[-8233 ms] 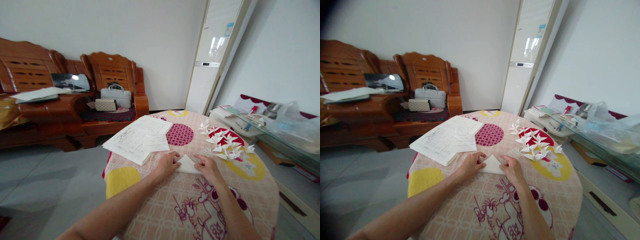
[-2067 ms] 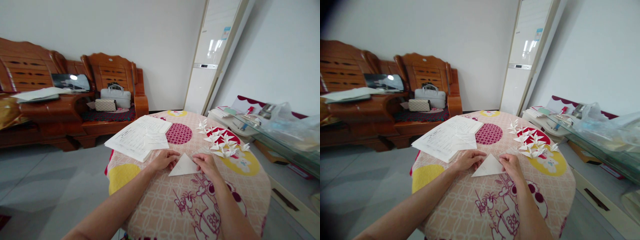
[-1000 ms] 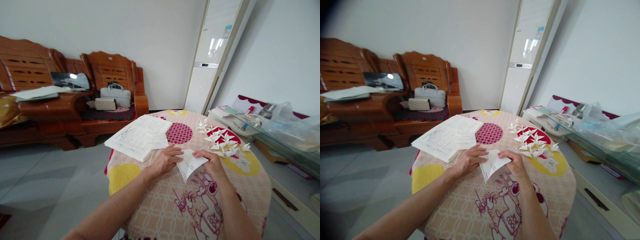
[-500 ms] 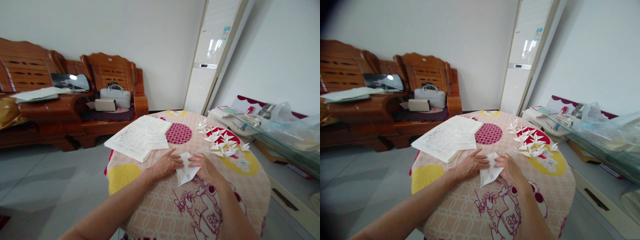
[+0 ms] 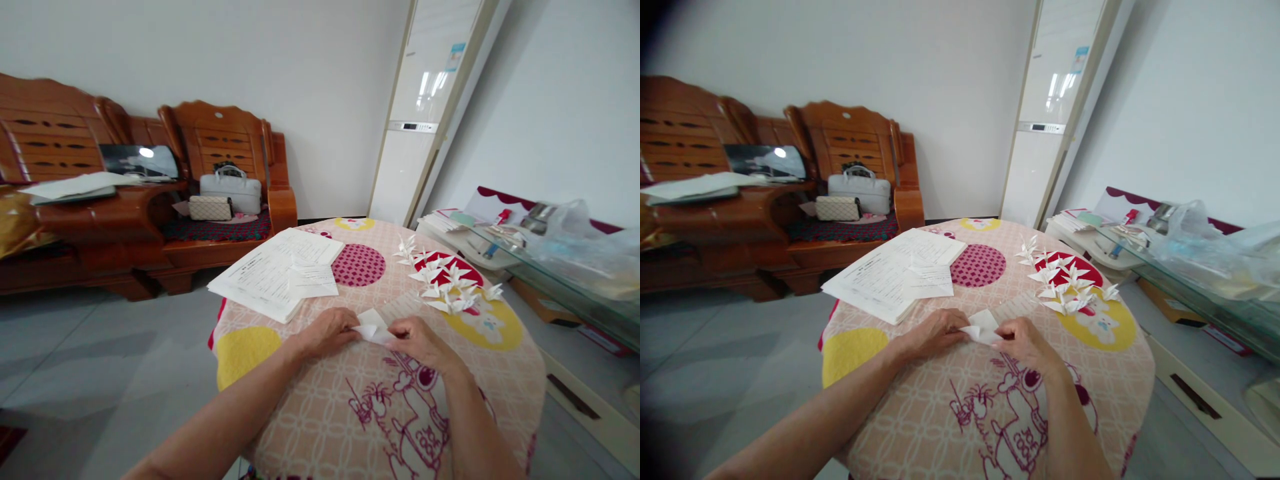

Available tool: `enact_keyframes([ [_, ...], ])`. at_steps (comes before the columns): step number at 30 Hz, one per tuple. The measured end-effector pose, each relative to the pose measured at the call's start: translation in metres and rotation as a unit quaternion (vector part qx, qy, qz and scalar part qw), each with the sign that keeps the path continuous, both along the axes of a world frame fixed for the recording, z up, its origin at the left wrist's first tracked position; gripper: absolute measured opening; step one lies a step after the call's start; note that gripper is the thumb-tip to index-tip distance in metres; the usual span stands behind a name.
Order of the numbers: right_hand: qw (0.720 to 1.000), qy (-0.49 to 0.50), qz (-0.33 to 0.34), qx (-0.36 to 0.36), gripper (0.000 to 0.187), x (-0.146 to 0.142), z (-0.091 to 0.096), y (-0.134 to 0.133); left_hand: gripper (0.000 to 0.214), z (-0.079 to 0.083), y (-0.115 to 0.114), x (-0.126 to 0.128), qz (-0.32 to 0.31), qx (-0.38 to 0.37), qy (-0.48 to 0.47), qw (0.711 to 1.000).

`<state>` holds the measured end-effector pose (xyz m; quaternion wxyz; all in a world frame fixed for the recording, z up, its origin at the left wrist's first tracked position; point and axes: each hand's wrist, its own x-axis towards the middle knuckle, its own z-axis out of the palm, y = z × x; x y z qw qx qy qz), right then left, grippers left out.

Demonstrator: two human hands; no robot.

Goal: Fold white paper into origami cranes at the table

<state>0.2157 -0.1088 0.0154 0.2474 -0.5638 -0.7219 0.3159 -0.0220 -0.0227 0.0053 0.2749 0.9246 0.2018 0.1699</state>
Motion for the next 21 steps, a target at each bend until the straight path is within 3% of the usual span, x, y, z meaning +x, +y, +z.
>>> enact_keyframes([
  [4, 0.999, 0.014, -0.030, -0.036, 0.037, 0.006, -0.012, 0.003, 0.021, -0.002, 0.004, 0.002, 0.057, -0.037, 0.022, 0.997],
  [11, 0.992, 0.014, -0.100, -0.072, 0.030, 0.003, -0.011, 0.005, 0.017, -0.003, 0.005, 0.007, 0.125, -0.084, -0.003, 0.989],
  [14, 0.988, -0.013, -0.140, -0.063, 0.027, -0.002, -0.012, 0.006, 0.029, -0.008, 0.005, 0.013, 0.181, -0.095, -0.010, 0.979],
  [21, 0.972, -0.093, -0.209, -0.055, 0.024, -0.012, -0.015, 0.011, 0.036, -0.014, 0.002, 0.019, 0.236, -0.067, -0.006, 0.969],
])
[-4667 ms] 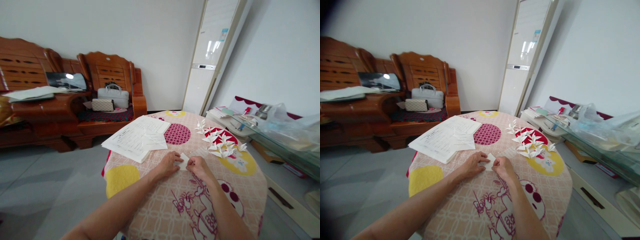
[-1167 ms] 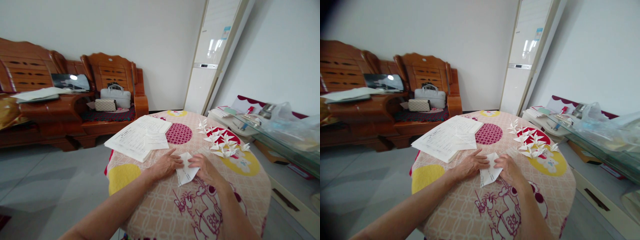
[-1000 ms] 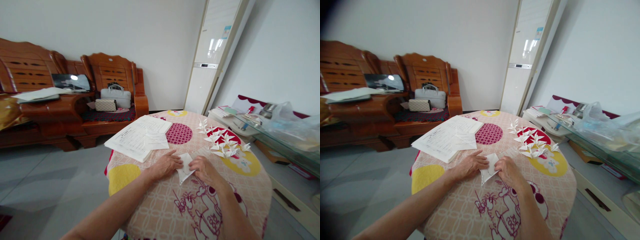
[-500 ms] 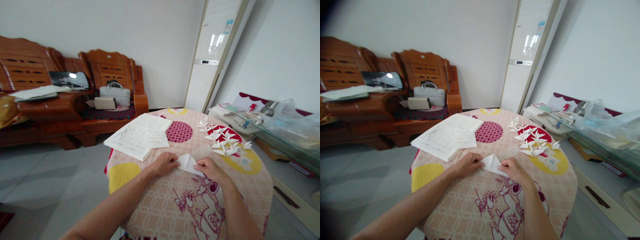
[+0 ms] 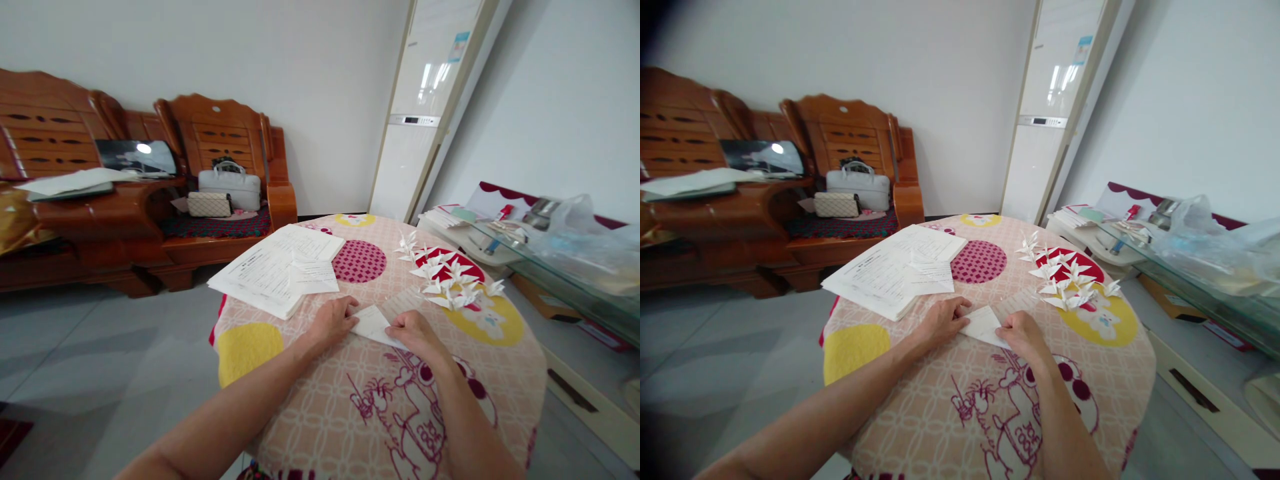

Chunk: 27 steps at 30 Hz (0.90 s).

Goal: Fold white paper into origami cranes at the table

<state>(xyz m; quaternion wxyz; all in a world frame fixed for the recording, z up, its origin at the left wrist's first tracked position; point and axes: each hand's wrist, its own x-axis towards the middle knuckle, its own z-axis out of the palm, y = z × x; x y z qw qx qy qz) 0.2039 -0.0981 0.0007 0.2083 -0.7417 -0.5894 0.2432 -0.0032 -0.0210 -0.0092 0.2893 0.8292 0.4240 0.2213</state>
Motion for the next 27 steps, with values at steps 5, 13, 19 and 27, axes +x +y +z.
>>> enact_keyframes([
  [5, 0.999, -0.037, -0.029, -0.008, 0.021, -0.0048, 0.0050, 0.0010, 0.039, 0.0033, -0.0008, 0.0007, 0.009, 0.000, 0.016, 1.000],
  [13, 0.998, -0.040, -0.048, -0.007, 0.020, -0.0058, 0.0067, 0.0014, 0.041, -0.0041, 0.0022, 0.0010, 0.018, 0.007, 0.002, 1.000],
  [19, 0.997, -0.056, -0.052, 0.005, 0.020, -0.0051, 0.0046, 0.0026, 0.039, -0.0006, 0.0009, 0.0016, 0.028, -0.001, 0.002, 1.000],
  [27, 0.996, -0.062, -0.056, -0.001, 0.020, -0.0060, 0.0056, 0.0033, 0.037, 0.0039, 0.0001, 0.0028, 0.041, 0.001, 0.011, 0.999],
])
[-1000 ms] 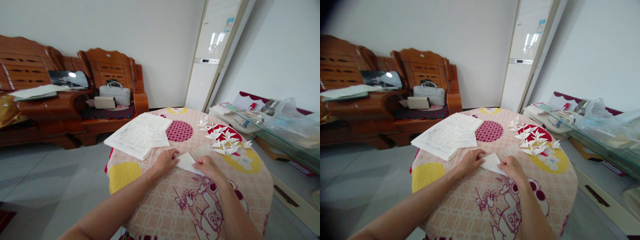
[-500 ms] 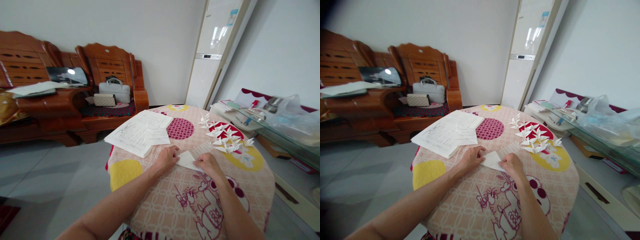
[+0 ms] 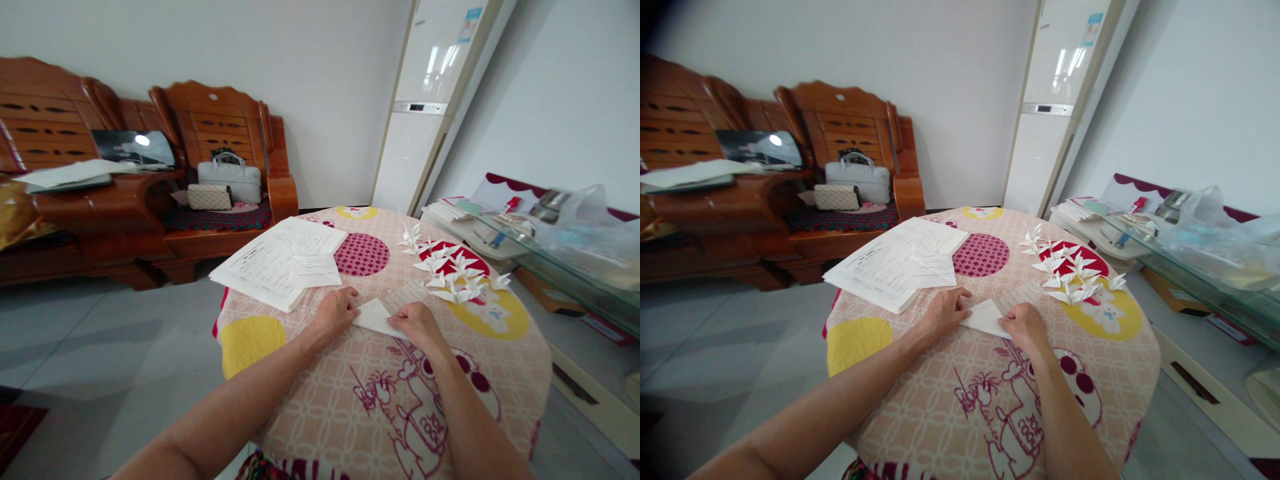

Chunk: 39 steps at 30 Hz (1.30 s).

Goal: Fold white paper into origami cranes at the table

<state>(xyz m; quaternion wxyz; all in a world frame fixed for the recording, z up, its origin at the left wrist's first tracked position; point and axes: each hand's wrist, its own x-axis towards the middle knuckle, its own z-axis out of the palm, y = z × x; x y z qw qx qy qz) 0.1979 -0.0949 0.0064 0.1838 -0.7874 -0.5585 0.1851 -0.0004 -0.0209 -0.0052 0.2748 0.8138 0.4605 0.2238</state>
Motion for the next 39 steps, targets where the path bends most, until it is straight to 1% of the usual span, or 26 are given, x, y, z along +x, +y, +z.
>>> enact_keyframes([
  [7, 1.000, -0.003, 0.002, 0.012, 0.022, -0.0006, 0.0002, -0.0004, 0.036, -0.0030, 0.0015, 0.0010, 0.003, 0.002, -0.005, 1.000],
  [13, 1.000, -0.004, -0.010, 0.004, 0.021, -0.0021, 0.0018, -0.0004, 0.037, -0.0025, 0.0026, 0.0020, 0.002, 0.000, 0.003, 1.000],
  [18, 1.000, -0.007, -0.003, -0.001, 0.021, -0.0006, 0.0004, 0.0007, 0.035, -0.0038, 0.0033, 0.0024, 0.003, 0.000, -0.002, 1.000],
  [24, 1.000, 0.001, -0.003, -0.006, 0.020, 0.0000, -0.0002, 0.0010, 0.036, -0.0050, 0.0020, 0.0009, -0.013, 0.015, 0.013, 1.000],
  [25, 1.000, 0.000, -0.003, -0.005, 0.021, -0.0002, -0.0001, 0.0008, 0.036, -0.0051, 0.0018, 0.0009, -0.021, 0.030, 0.014, 0.999],
  [27, 1.000, 0.000, -0.005, -0.001, 0.020, -0.0008, 0.0001, 0.0006, 0.038, -0.0053, 0.0017, 0.0014, -0.058, 0.076, 0.005, 0.995],
  [28, 1.000, 0.001, -0.007, 0.000, 0.020, -0.0011, 0.0002, 0.0006, 0.039, -0.0056, 0.0019, 0.0020, -0.087, 0.101, -0.005, 0.991],
  [30, 1.000, 0.003, -0.011, 0.001, 0.018, -0.0017, 0.0004, 0.0008, 0.039, -0.0066, 0.0024, 0.0036, -0.164, 0.129, -0.023, 0.978],
  [32, 1.000, 0.004, -0.012, 0.001, 0.018, -0.0020, 0.0004, 0.0011, 0.037, -0.0079, 0.0031, 0.0052, -0.240, 0.131, -0.019, 0.962],
  [33, 1.000, 0.002, -0.011, 0.001, 0.018, -0.0020, 0.0004, 0.0013, 0.036, -0.0086, 0.0033, 0.0058, -0.267, 0.132, -0.009, 0.955],
  [35, 1.000, 0.000, -0.007, 0.002, 0.019, -0.0011, 0.0003, 0.0014, 0.034, -0.0090, 0.0030, 0.0062, -0.287, 0.137, 0.017, 0.948],
  [39, 0.999, 0.032, 0.004, 0.002, 0.013, 0.0048, 0.0004, -0.0006, 0.032, -0.0058, -0.0009, 0.0057, -0.260, 0.145, 0.049, 0.953],
])
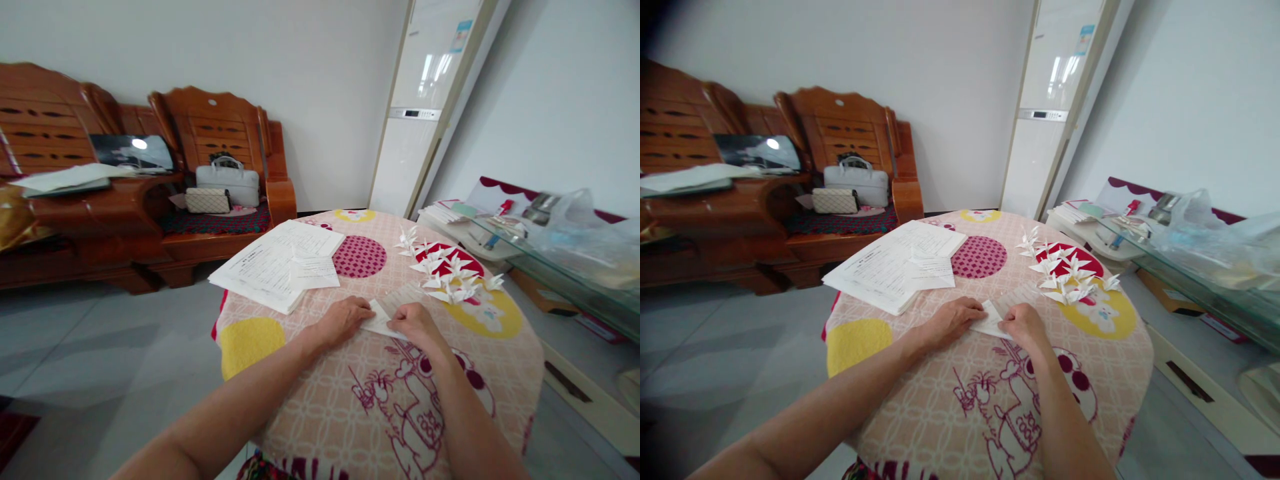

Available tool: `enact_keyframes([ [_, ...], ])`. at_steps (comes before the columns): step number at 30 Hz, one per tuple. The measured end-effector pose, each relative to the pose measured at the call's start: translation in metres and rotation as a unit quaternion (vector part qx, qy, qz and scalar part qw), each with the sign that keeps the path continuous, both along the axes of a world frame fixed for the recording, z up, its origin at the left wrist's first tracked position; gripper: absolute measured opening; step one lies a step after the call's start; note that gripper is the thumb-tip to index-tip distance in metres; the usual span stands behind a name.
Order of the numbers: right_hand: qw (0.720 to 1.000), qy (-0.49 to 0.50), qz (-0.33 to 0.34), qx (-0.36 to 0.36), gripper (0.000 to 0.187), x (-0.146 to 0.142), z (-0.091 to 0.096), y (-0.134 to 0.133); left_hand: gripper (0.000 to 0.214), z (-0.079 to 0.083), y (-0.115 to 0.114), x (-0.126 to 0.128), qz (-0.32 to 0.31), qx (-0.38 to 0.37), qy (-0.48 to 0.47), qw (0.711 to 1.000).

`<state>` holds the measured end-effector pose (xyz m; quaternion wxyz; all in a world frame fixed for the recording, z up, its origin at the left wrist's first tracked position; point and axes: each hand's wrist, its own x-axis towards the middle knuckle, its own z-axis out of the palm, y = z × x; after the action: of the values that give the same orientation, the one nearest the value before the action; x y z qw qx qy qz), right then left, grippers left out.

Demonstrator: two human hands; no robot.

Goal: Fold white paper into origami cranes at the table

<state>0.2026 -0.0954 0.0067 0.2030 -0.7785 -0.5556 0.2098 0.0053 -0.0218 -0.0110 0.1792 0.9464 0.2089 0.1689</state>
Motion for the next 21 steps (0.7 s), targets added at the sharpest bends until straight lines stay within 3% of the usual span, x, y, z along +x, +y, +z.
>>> enact_keyframes([
  [9, 0.996, 0.083, 0.039, -0.008, 0.004, 0.013, 0.003, -0.007, 0.033, 0.005, -0.007, 0.000, 0.012, 0.035, 0.032, 0.999],
  [17, 0.994, -0.110, 0.017, -0.013, 0.028, -0.013, 0.012, -0.002, 0.031, 0.011, -0.011, 0.001, 0.022, 0.048, 0.044, 0.998],
  [21, 0.990, -0.134, 0.031, -0.024, 0.027, -0.014, 0.013, -0.003, 0.031, 0.011, -0.012, 0.001, 0.023, 0.049, 0.048, 0.997],
])
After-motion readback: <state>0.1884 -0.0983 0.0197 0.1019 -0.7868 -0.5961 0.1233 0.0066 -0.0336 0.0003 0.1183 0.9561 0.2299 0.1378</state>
